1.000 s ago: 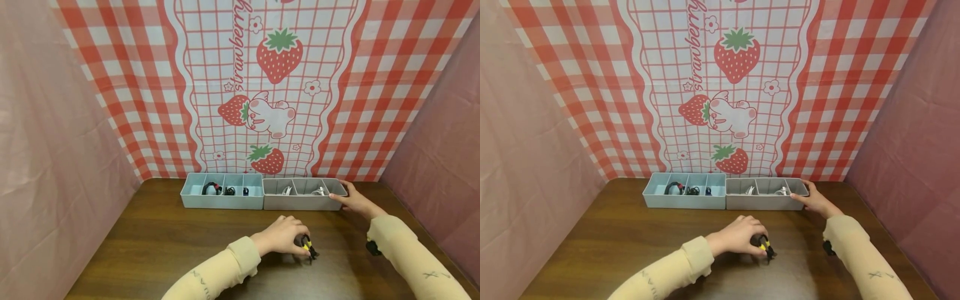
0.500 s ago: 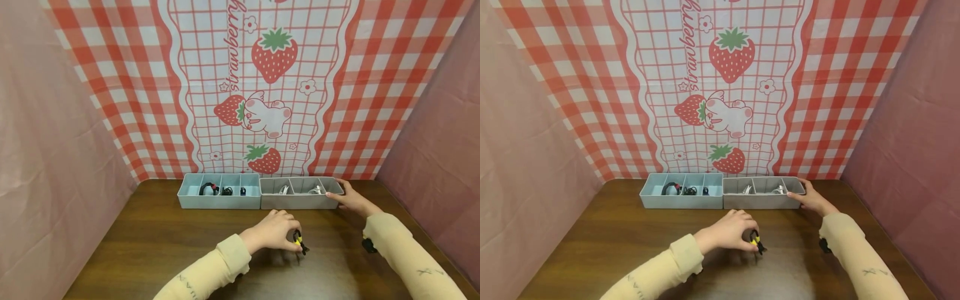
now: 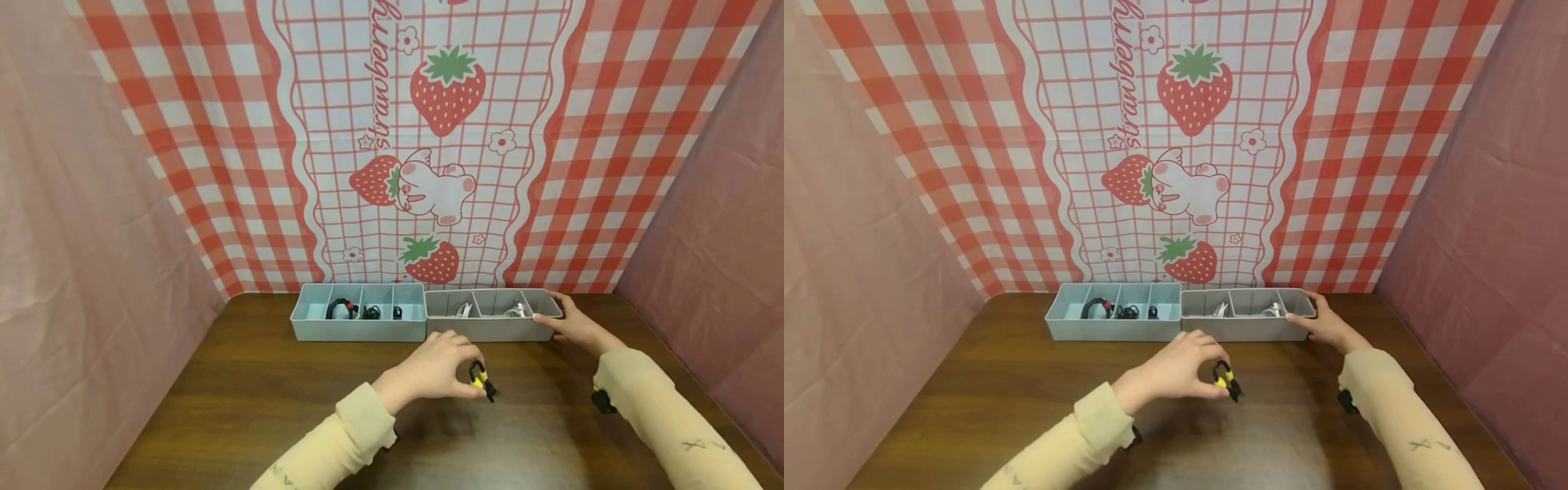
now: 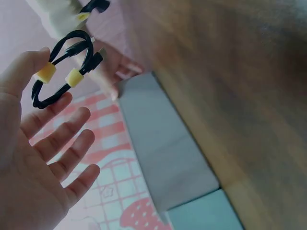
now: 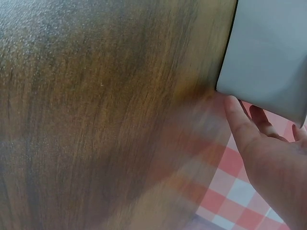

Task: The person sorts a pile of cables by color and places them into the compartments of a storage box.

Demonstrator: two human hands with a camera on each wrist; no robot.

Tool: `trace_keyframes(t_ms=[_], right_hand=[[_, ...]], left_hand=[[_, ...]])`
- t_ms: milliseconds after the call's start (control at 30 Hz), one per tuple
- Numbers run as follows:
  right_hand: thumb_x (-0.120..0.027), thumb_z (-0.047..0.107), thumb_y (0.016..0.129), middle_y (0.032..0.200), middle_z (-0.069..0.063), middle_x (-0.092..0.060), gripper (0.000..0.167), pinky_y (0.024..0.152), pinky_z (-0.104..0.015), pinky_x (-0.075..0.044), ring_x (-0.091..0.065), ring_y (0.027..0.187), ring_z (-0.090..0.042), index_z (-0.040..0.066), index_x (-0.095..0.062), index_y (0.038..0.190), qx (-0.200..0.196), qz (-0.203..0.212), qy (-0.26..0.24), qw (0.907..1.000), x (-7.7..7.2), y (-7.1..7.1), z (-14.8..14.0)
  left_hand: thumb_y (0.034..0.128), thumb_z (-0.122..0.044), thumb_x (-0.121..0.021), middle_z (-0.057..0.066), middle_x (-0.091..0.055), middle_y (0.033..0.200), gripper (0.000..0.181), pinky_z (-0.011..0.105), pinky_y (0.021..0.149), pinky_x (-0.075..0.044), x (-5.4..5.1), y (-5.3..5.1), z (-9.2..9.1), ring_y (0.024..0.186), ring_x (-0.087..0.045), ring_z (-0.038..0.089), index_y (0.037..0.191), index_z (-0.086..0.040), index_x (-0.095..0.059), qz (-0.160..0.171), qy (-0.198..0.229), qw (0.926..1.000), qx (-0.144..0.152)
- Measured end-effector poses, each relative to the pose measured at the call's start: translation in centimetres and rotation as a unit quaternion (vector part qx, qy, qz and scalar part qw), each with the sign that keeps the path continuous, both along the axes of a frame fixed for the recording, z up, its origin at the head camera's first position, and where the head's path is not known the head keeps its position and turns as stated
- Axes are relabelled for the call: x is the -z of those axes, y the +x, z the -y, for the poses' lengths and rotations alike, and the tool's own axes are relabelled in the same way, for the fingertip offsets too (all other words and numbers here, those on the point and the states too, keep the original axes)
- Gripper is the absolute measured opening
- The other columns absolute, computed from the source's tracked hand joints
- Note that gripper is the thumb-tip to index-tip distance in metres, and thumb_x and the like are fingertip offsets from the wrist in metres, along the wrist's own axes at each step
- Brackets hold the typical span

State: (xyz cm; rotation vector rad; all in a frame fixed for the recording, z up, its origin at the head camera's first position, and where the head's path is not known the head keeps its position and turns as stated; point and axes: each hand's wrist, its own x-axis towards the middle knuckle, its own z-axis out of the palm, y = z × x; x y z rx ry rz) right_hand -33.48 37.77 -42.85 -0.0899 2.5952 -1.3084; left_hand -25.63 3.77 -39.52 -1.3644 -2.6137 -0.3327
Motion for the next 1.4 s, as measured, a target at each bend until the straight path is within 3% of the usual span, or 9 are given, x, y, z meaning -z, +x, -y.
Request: trace_keyframes(t_ms=[233,567,900,1133,1400], right_hand=[[-0.056,0.044,0.093,0.147,-0.038,0.009,0.097,0.095,-0.061,-0.038,-0.022,0.13,-0.055,0.004,0.014,0.148,0.003,0.002,0.003,1.0,-0.1,0.0,0.0],[-0.056,0.043,0.093,0.147,-0.038,0.009,0.096,0.095,-0.06,-0.038,-0.022,0.13,-0.055,0.004,0.013,0.148,0.006,0.001,0.002,1.0,0.0,0.0,0.1],[-0.056,0.044,0.093,0.147,-0.038,0.009,0.097,0.093,-0.061,-0.039,-0.023,0.129,-0.056,0.004,0.013,0.148,0.002,0.0,0.003,1.0,0.0,-0.1,0.0],[-0.055,0.044,0.093,0.146,-0.039,0.009,0.097,0.093,-0.061,-0.04,-0.023,0.129,-0.056,0.004,0.014,0.148,-0.001,0.001,0.006,1.0,0.0,-0.1,0.0],[-0.055,0.043,0.093,0.146,-0.039,0.01,0.096,0.094,-0.061,-0.039,-0.024,0.129,-0.057,0.004,0.014,0.148,0.0,0.001,0.006,1.0,-0.1,0.0,0.1]], left_hand=[[0.0767,-0.056,-0.07,-0.011,-0.061,0.105,0.043,0.031,0.087,-0.041,-1.7,-0.2,1.4,0.102,-0.051,0.01,0.107,-0.027,-0.065,-0.013,0.037,0.9991,-0.019],[0.0786,-0.056,-0.068,-0.01,-0.06,0.109,0.044,0.034,0.085,-0.04,-3.4,-0.3,3.8,0.099,-0.049,0.011,0.111,-0.027,-0.063,-0.016,0.049,0.9973,-0.053],[0.0802,-0.055,-0.066,-0.008,-0.06,0.11,0.046,0.037,0.087,-0.039,-4.8,-0.4,5.7,0.102,-0.049,0.012,0.114,-0.024,-0.064,-0.021,0.071,0.9952,-0.065],[0.08,-0.055,-0.066,-0.007,-0.061,0.11,0.044,0.038,0.089,-0.038,-5.9,-0.7,7.0,0.104,-0.05,0.014,0.111,-0.024,-0.064,-0.053,0.071,0.993,-0.079],[0.079,-0.052,-0.07,-0.007,-0.059,0.109,0.04,0.038,0.086,-0.039,-6.8,-1.0,8.2,0.103,-0.048,0.014,0.108,-0.024,-0.064,-0.066,0.098,0.9899,-0.078]])
